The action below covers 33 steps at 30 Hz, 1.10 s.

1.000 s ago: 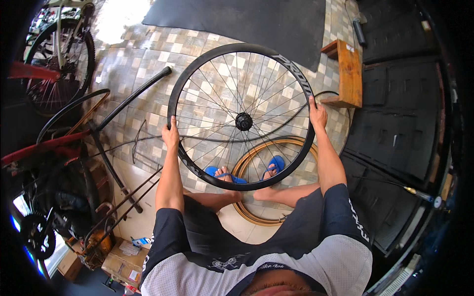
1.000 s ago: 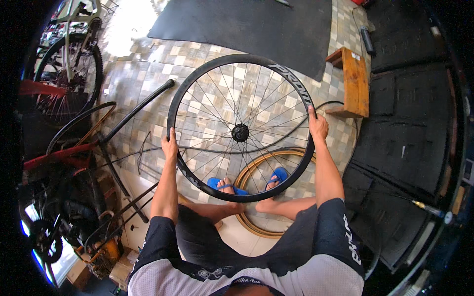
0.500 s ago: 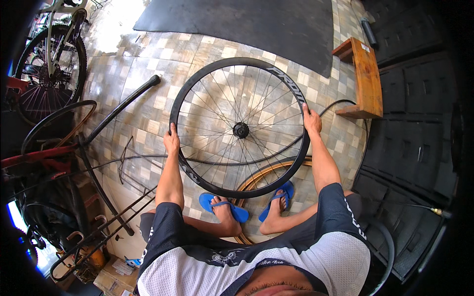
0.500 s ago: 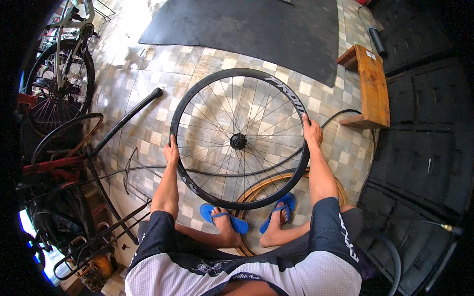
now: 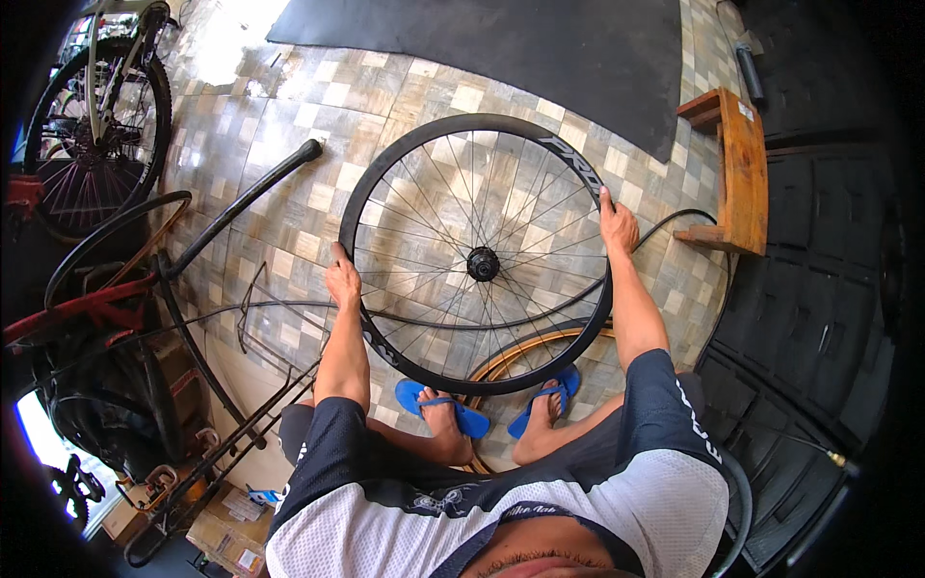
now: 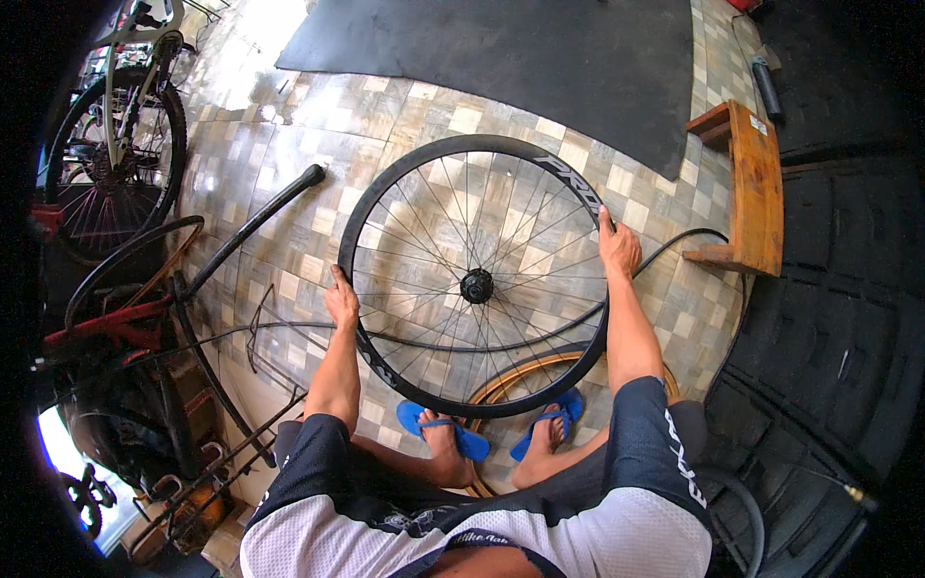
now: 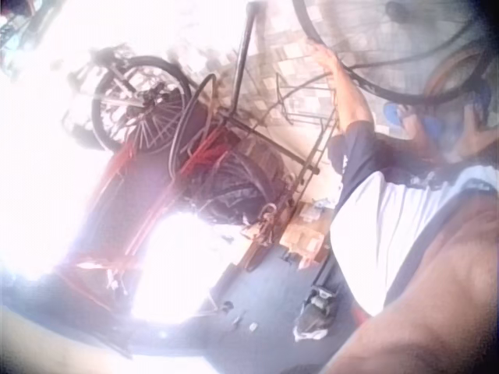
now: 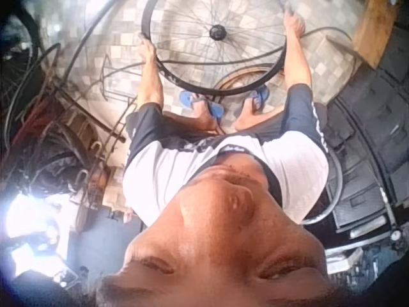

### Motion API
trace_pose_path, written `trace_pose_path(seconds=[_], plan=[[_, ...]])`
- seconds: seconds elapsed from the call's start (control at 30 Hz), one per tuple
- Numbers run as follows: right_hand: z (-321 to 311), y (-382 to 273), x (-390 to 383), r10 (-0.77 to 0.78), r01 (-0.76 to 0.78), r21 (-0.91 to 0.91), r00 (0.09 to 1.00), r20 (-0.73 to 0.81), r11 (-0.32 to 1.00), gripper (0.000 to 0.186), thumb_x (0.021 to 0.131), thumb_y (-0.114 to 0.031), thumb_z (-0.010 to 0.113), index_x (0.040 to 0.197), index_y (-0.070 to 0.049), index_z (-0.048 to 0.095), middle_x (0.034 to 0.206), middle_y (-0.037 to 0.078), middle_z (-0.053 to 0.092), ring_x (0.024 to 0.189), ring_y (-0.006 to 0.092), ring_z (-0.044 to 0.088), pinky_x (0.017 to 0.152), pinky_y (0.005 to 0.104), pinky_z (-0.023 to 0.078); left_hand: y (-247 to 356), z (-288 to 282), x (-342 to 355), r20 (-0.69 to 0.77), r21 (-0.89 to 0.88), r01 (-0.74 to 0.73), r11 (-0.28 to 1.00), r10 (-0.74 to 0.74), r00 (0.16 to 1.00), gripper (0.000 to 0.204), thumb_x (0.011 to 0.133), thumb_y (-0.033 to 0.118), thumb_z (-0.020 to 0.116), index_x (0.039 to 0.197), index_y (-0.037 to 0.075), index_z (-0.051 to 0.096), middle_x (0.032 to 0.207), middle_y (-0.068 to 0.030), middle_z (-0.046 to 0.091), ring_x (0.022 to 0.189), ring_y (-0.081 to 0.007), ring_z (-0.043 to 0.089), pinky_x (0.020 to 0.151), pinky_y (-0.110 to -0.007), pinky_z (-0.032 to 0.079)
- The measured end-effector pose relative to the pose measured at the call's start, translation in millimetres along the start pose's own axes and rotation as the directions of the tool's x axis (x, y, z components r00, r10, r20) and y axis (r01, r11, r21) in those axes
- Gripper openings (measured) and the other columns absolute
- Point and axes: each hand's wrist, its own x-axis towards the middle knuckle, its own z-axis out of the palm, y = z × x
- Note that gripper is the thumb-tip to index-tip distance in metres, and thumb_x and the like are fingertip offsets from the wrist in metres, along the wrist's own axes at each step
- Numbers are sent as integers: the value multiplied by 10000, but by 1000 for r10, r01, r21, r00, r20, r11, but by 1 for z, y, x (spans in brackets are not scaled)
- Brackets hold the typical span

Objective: The person removes a bicycle tire from a wheel, inspects the rim, and uses a spoke wrench to adjust the spokes. They then place the tire back onto the rim and continue adjusting the wheel while seated.

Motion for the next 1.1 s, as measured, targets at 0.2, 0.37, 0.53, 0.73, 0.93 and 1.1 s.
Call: trace_pose_path(seconds=[0.2, 0.37, 0.53, 0.73, 0.93, 1.1], plan=[[4, -7, 6, -3, 3, -2, 1000, -6, 1000, 921, 931, -804, 397, 1169, 15, 745, 1164, 295, 703, 1149, 462, 637, 990, 516, 486, -1, 2, -9, -58, 58, 51, 997, -48, 997, 1013, 1002, 763, 196, 1004, -87, 747, 1014, -372, 682, 1031, -546, 627, 948, -569, 455], [3, -14, 11, 12, -9, -42, 997, 75, 999, 948, 924, -814, 391, 1189, 30, 734, 1188, 298, 696, 1159, 463, 635, 998, 507, 488, -14, 4, -8, -77, 131, 48, 990, -38, 996, 1000, 1011, 745, 194, 1004, -92, 742, 1013, -385, 674, 1033, -557, 616, 958, -573, 445], [7, -12, 16, 1, 0, -56, 1000, 23, 998, 937, 930, -805, 395, 1190, 28, 735, 1180, 301, 697, 1153, 464, 640, 999, 501, 492, 1, 5, -10, -62, 91, 116, 989, -110, 992, 992, 1014, 733, 208, 1022, -109, 732, 1029, -389, 672, 1038, -568, 610, 972, -577, 442], [13, -5, 9, 37, -36, -96, 999, 10, 995, 825, 951, -763, 416, 1153, -45, 768, 1125, 264, 722, 1086, 477, 650, 928, 534, 500, 8, -2, -16, -91, 121, 93, 988, -82, 992, 981, 1034, 701, 206, 956, -122, 733, 984, -404, 664, 1015, -563, 623, 950, -587, 443], [4, -10, 1, 55, -55, -36, 998, -4, 998, 893, 942, -791, 389, 1173, -9, 752, 1171, 278, 707, 1121, 461, 650, 969, 515, 500, 26, -13, -13, -45, 119, 33, 992, -28, 999, 974, 1017, 723, 207, 1054, -92, 739, 1044, -375, 679, 1087, -536, 626, 973, -571, 459], [18, 34, -19, 161, -160, -26, 986, 38, 987, 1009, 938, -839, 279, 1183, 26, 736, 1205, 291, 692, 1156, 463, 633, 990, 523, 485, 45, -23, 9, 45, 64, -203, 977, 200, 979, 927, 1003, 738, 304, 1091, -82, 727, 1074, -376, 675, 1116, -519, 622, 967, -542, 471]])
